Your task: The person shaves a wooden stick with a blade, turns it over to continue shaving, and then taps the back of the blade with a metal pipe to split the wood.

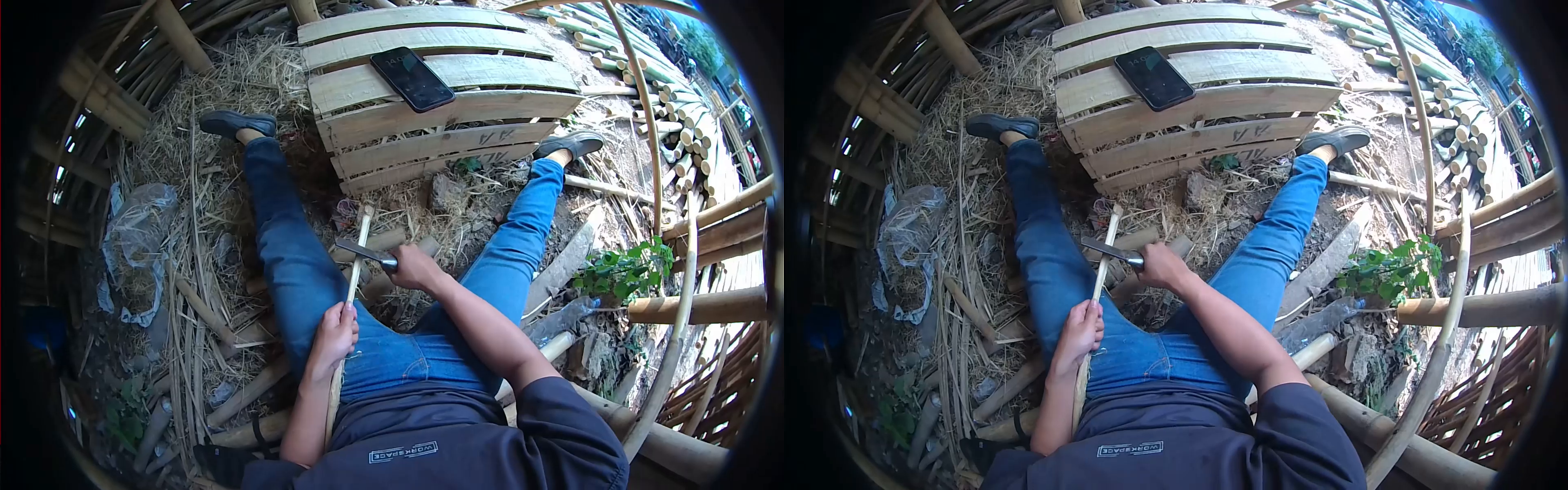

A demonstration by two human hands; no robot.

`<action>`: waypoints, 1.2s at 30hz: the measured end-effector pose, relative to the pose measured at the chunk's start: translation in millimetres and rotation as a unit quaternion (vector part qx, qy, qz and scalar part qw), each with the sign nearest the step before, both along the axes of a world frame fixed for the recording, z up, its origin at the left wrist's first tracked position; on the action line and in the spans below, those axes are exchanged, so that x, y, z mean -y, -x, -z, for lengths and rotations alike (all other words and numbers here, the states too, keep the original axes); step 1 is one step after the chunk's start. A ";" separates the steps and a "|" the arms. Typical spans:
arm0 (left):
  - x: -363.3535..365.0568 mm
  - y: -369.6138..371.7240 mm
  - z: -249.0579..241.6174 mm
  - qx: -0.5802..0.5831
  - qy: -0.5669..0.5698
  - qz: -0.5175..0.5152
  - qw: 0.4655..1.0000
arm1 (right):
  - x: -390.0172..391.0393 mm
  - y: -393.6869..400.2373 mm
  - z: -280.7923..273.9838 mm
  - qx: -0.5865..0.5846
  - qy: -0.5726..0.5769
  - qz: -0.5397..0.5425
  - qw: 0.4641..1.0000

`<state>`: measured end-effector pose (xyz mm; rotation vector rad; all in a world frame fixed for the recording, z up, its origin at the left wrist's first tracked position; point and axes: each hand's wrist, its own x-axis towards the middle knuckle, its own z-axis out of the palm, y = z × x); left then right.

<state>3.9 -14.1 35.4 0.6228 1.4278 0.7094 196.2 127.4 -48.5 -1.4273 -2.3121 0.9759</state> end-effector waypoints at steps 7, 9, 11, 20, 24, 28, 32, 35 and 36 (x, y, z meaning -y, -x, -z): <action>-3.1 -0.2 -4.1 -0.005 0.006 -0.012 1.000 | 11.4 7.2 -14.8 -0.053 0.010 0.000 0.999; -5.7 -2.6 -3.0 -0.042 -0.009 0.002 0.999 | 16.0 7.8 -22.2 -0.060 0.012 -0.013 0.998; -6.5 -4.7 -2.0 -0.067 -0.020 0.008 0.998 | 19.7 9.3 -23.5 -0.047 0.018 -0.015 0.999; 3.2 3.0 37.6 -0.276 -0.170 0.069 0.944 | 7.7 6.4 -12.3 0.048 0.029 0.035 0.998; 2.9 0.1 27.5 -0.269 -0.166 0.078 0.946 | -1.1 0.1 -1.6 0.042 -0.014 0.127 0.991; 3.8 -1.5 28.9 -0.256 -0.158 0.084 0.950 | -28.7 -29.7 11.0 0.053 -0.046 0.166 0.984; -3.7 -6.6 23.2 -0.271 -0.137 0.058 0.951 | -20.3 -22.8 10.2 0.023 -0.029 0.125 0.991; -9.7 -8.9 16.6 -0.193 -0.063 0.038 0.978 | -15.9 -21.3 -10.4 0.039 -0.046 0.023 0.998; -9.2 -9.3 14.2 -0.179 -0.057 0.032 0.982 | -13.7 -19.9 -12.1 0.055 -0.049 0.007 0.997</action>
